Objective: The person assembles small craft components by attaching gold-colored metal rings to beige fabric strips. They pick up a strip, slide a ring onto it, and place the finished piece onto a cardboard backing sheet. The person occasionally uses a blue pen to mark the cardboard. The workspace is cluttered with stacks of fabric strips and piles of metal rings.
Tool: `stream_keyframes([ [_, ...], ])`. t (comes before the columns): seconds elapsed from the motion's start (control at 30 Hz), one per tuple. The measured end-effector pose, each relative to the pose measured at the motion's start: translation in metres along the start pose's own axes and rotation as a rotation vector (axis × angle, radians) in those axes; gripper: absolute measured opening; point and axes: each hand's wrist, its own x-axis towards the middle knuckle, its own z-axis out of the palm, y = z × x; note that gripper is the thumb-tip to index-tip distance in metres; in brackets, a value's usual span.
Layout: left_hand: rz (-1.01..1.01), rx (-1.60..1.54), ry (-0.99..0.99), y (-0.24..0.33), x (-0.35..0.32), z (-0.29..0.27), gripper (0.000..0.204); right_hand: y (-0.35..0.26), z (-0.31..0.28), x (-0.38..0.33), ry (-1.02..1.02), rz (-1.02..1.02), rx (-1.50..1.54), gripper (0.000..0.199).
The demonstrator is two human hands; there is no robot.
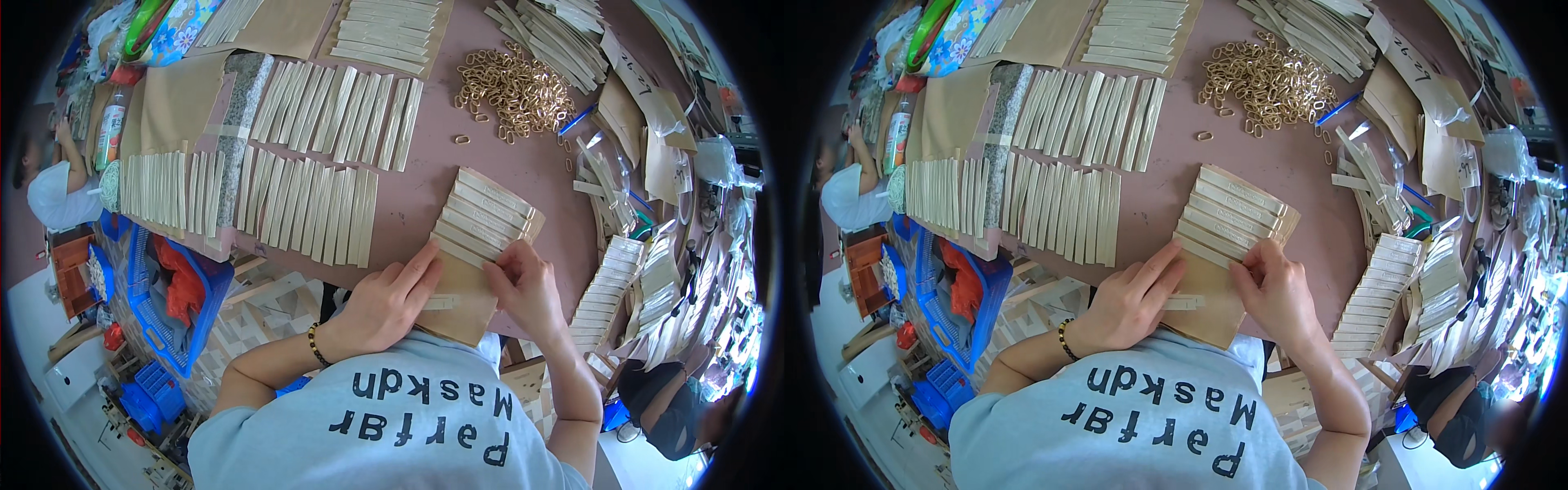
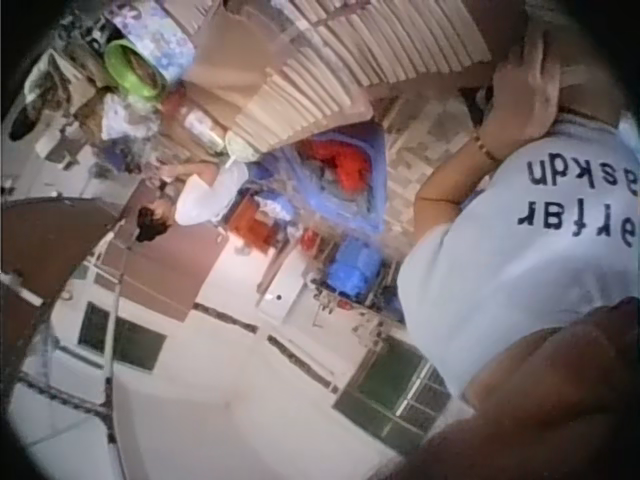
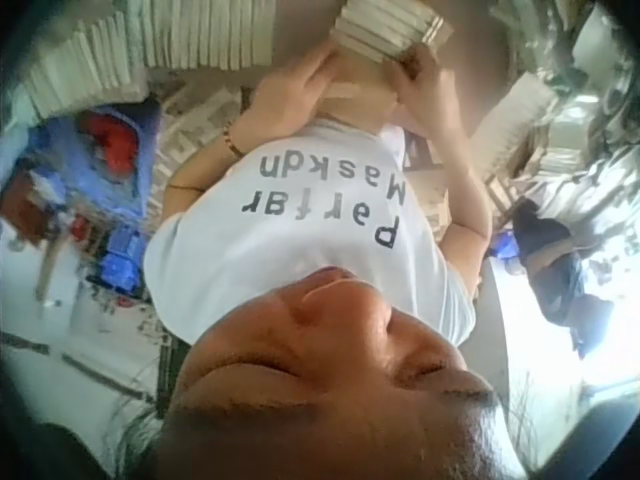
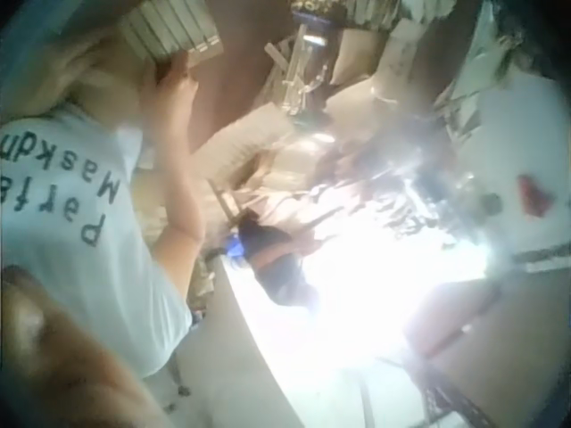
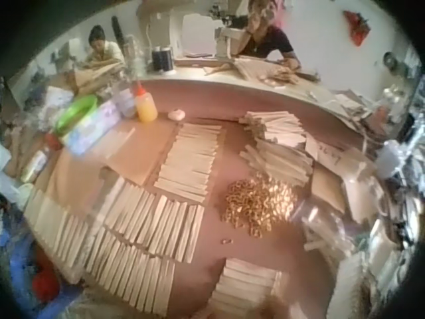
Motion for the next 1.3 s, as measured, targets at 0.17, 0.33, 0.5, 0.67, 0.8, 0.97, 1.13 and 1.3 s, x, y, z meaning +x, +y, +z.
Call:
stream_keyframes([
  [0.17,-0.055,-0.343,0.002,-0.008,-0.001,-0.009,0.046,-0.009,0.002,-0.010,0.140,-0.110,-0.346,0.022],
  [0.33,-0.461,-1.299,-0.081,-0.002,0.003,-0.021,0.030,-0.023,0.011,-0.028,0.053,-0.245,0.074,0.019],
  [0.5,-0.465,-1.723,-0.004,0.007,0.015,-0.009,0.051,-0.029,0.037,-0.026,-0.013,-0.375,0.268,0.020],
  [0.67,-0.496,-1.811,0.004,0.011,0.016,-0.003,0.048,-0.031,0.044,-0.020,-0.074,-0.435,0.318,0.018],
  [0.8,-0.460,-1.618,0.038,0.012,0.006,-0.005,0.034,-0.021,0.049,-0.025,-0.126,-0.158,0.774,0.013],
  [0.97,-0.274,-1.040,0.075,0.004,-0.001,-0.010,0.016,-0.017,0.039,-0.028,-0.137,-0.106,0.838,0.009],
  [1.13,-0.141,-0.766,0.065,0.007,0.004,-0.021,0.018,-0.013,0.037,-0.030,-0.138,-0.249,0.609,0.008],
  [1.3,-0.062,-0.605,0.130,0.007,0.004,-0.024,0.019,-0.023,0.026,-0.034,-0.167,-0.400,0.428,0.008],
])
